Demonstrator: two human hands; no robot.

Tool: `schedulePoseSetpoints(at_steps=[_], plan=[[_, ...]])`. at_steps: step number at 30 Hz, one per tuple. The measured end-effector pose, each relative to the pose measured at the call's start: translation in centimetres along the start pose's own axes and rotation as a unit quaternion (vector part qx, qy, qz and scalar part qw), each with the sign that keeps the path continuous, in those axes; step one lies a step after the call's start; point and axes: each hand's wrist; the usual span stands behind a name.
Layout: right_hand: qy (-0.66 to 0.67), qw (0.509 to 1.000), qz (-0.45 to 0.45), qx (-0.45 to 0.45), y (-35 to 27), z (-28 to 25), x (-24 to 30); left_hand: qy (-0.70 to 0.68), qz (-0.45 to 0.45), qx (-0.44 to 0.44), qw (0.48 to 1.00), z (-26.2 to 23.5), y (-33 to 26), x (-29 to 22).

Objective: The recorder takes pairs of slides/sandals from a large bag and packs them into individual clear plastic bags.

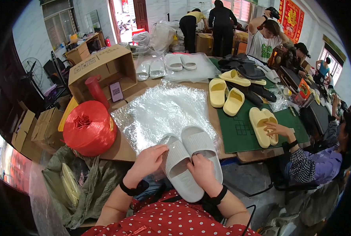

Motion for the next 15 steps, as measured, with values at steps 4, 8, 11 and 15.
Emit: schedulePoseSetpoints(at_steps=[4,8,11,15], plan=[[-0.014,1.000,0.004,0.006,-0.1,-0.4,0.2,0.032,-0.022,-0.067,0.997,1.6,-0.1,0.6],[-0.008,1.000,-0.002,-0.001,-0.3,-0.6,0.4,0.044,-0.047,-0.107,0.992,2.0,1.0,0.4],[0.005,0.999,-0.032,0.005,-0.5,-0.7,0.9,-0.017,-0.037,-0.167,0.985,2.6,2.3,-0.9],[0.021,1.000,-0.012,0.009,-0.1,-0.7,0.6,-0.020,0.021,-0.155,0.987,3.2,2.6,-2.5]])
Point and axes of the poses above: each hand's wrist, its own y-axis towards the middle knuckle, its own z-axis out of the palm, x = y × z, and after that the axes turned 5 degrees about z, right-handed
